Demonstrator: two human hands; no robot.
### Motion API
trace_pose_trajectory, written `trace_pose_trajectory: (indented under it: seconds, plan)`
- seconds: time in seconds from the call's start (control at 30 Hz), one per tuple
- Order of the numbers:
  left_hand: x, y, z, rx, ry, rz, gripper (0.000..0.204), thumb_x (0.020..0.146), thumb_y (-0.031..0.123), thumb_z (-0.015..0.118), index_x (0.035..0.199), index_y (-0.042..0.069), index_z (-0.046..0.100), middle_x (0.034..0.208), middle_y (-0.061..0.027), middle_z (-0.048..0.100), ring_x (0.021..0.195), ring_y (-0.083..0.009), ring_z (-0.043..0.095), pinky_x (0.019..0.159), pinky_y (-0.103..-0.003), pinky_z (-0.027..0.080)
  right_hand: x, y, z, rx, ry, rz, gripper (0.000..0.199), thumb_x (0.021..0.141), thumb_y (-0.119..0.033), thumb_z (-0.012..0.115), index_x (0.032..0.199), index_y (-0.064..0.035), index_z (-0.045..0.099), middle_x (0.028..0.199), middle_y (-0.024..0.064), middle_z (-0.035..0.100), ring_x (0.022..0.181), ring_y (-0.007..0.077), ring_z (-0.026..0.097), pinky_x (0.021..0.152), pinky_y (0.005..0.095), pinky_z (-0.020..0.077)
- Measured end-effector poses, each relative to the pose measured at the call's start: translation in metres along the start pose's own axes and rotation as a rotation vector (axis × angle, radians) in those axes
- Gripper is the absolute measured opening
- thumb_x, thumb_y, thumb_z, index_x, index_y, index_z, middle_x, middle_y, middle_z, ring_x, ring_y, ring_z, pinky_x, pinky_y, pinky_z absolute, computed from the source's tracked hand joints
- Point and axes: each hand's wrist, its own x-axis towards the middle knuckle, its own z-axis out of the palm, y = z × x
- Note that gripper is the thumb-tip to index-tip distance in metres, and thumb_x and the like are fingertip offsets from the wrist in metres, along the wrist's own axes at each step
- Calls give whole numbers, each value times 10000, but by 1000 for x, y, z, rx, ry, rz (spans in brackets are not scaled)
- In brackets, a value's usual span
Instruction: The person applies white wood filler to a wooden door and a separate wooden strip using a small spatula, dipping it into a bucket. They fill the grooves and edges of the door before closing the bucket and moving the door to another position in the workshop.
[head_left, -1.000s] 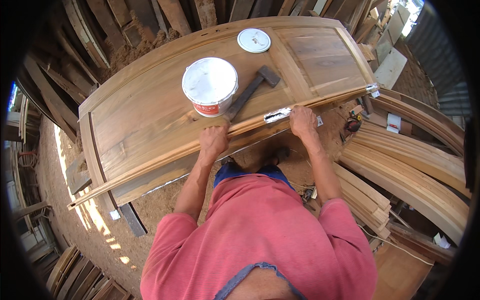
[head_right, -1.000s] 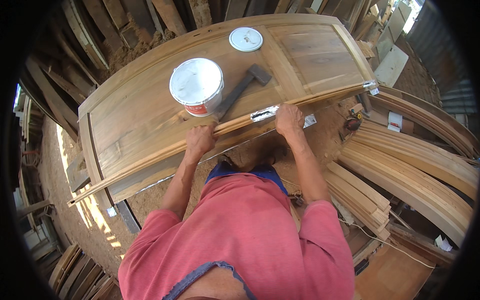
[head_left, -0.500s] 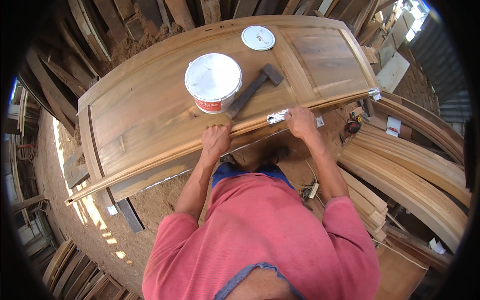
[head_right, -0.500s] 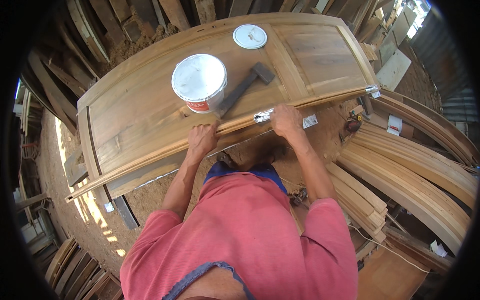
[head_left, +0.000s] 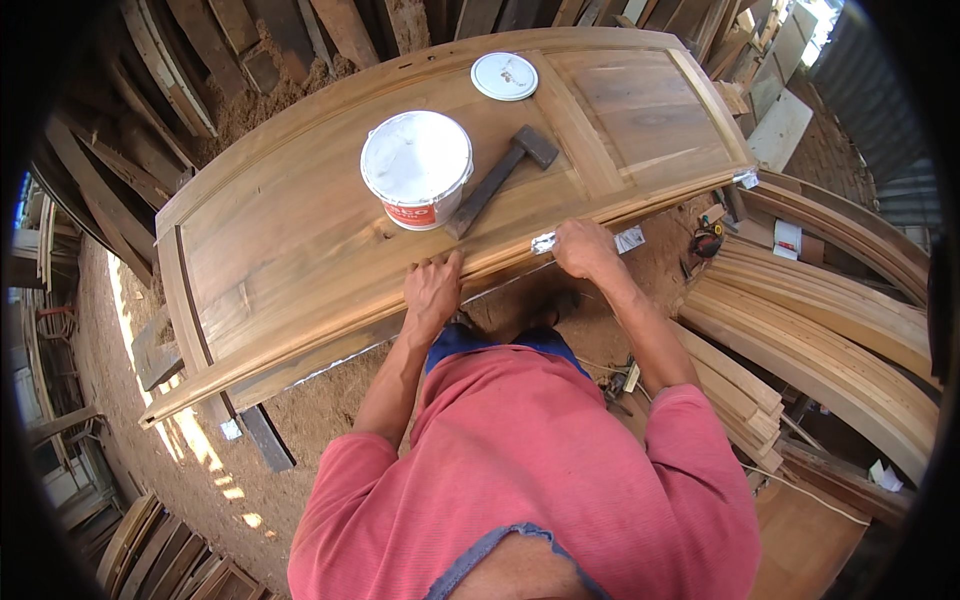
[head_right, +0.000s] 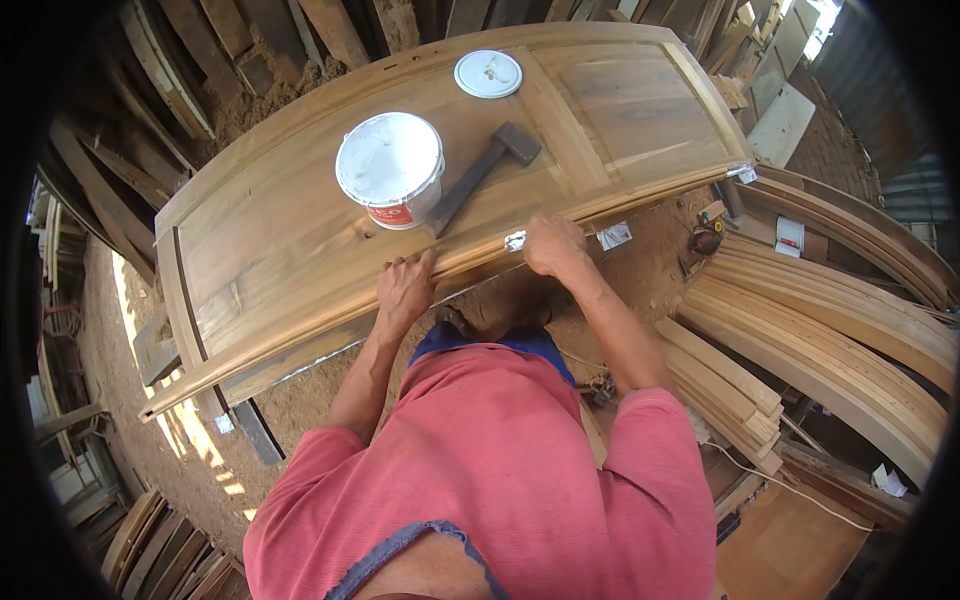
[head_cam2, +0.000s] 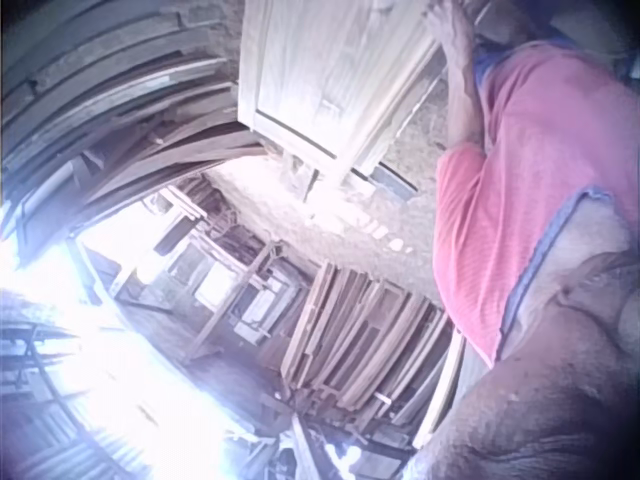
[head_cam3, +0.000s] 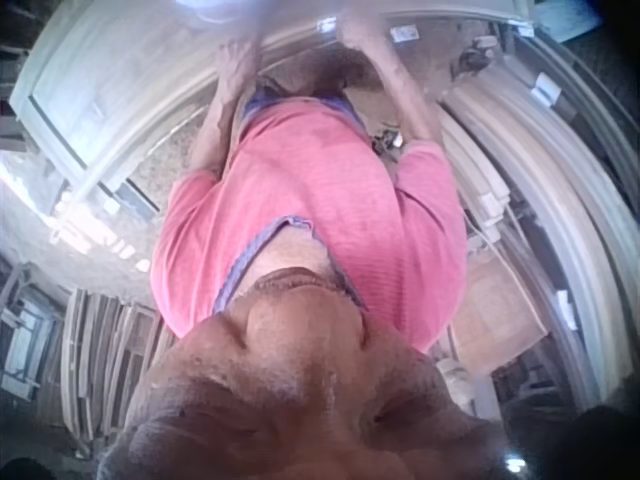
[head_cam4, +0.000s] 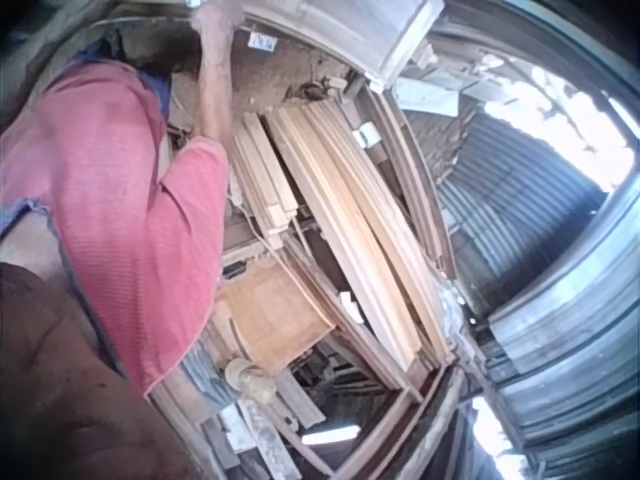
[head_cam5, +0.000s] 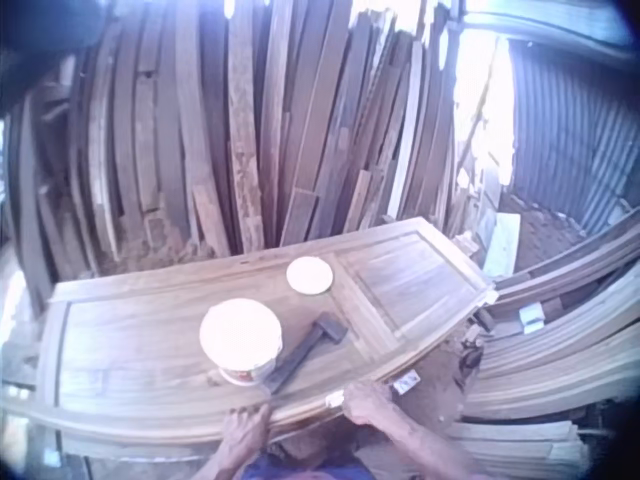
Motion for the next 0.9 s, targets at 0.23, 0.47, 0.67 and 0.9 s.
trace_pose_trajectory:
  seconds: [0.23, 0.47, 0.67, 0.9]
  plan:
    - [0, -5, 3, 4, -44, -31, 423, 816, 278, 767, 1201, 167, 631, 1010, -94, 739, 932, -331, 702, 811, -486, 537, -4, 12, -14, -10, 109, 105, 262, 874, -209, 609, 921, 7, 751, 960, 280, 712, 981, 439, 692, 850, 503, 552]
    - [9, 0, -10, -21, -107, -23, 414, 797, 252, 769, 1179, 145, 650, 1005, -129, 734, 953, -351, 699, 830, -481, 540, 16, 48, 6, -5, 169, 163, 255, 874, -236, 606, 919, -36, 757, 951, 231, 726, 968, 447, 688, 868, 513, 546]
    - [23, -21, -8, -78, -123, -37, 424, 814, 283, 758, 1196, 134, 651, 1018, -183, 727, 996, -389, 689, 860, -495, 539, -33, 62, -16, 437, 377, 11, 222, 898, -264, 660, 923, -60, 743, 947, 196, 727, 918, 409, 686, 816, 499, 524]
    - [53, -19, -32, -29, -433, -114, 546, 840, 376, 746, 1320, 153, 611, 1086, -193, 725, 1027, -378, 688, 887, -484, 532, -43, 46, 48, 794, 509, -38, 211, 933, -230, 629, 954, -36, 709, 897, 208, 715, 893, 404, 688, 798, 491, 524]
